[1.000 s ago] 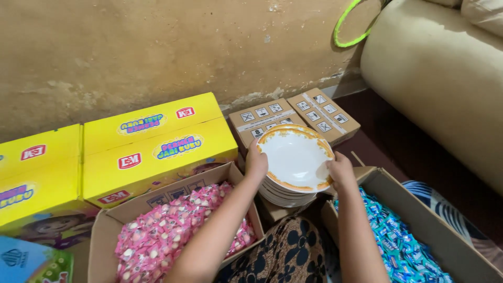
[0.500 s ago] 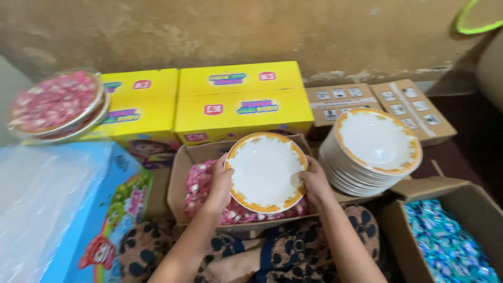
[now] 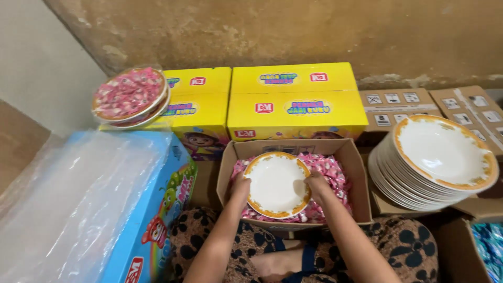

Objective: Filling decorative plates with small pink snack packets and preparing them for packaging.

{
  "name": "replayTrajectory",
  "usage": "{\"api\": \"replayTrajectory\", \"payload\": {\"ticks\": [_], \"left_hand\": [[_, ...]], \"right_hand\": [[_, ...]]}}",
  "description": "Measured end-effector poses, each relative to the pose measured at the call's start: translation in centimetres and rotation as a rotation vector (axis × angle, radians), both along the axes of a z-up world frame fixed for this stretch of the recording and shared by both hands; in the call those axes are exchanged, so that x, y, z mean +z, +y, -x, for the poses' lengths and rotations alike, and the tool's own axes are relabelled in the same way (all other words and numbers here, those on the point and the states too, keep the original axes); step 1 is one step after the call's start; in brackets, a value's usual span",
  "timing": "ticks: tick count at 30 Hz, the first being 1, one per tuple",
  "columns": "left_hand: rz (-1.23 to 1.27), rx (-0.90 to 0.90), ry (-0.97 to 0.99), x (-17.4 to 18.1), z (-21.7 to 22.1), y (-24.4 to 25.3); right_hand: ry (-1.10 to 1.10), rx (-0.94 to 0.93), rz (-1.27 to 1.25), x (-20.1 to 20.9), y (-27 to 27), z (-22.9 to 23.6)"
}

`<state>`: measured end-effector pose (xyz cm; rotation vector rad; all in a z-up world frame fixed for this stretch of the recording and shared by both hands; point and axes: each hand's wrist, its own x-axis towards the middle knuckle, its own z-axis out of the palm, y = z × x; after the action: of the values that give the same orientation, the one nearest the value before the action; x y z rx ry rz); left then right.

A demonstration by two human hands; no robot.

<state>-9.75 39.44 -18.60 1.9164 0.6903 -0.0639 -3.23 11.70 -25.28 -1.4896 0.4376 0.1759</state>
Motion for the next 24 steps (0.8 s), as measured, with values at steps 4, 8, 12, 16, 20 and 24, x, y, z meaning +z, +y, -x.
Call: {"api": "replayTrajectory", "payload": {"ticks": [4, 8, 12, 16, 20, 24], "left_hand": [[-0.34, -0.176, 0.111, 0.9, 0.0, 2.7], [-0.747, -0.157, -0.458, 15.7, 5.7, 6.0], [-1.001, 0.062, -0.659, 24.8, 8.4, 13.1], [-1.091, 0.215, -0.524, 27.4, 8.5, 20.4], [-0.977, 0.215, -0.203, 29.0, 9.2, 24.2], [-0.958, 0.121, -0.073, 29.5, 12.2, 23.9]], "right_hand": [[-0.001, 0.008, 0.442, 3.1, 0.8, -0.2], [-0.296, 0.035, 0.611, 12.5, 4.5, 0.4], [-0.516, 0.345, 0.119, 23.2, 14.9, 2.4], [-0.728, 0.542, 0.04, 25.6, 25.8, 0.7], [-0.59, 0.761, -0.021, 28.0, 34.4, 1.4], [-0.499, 0.821, 0.025, 31.4, 38.0, 4.0]]}}
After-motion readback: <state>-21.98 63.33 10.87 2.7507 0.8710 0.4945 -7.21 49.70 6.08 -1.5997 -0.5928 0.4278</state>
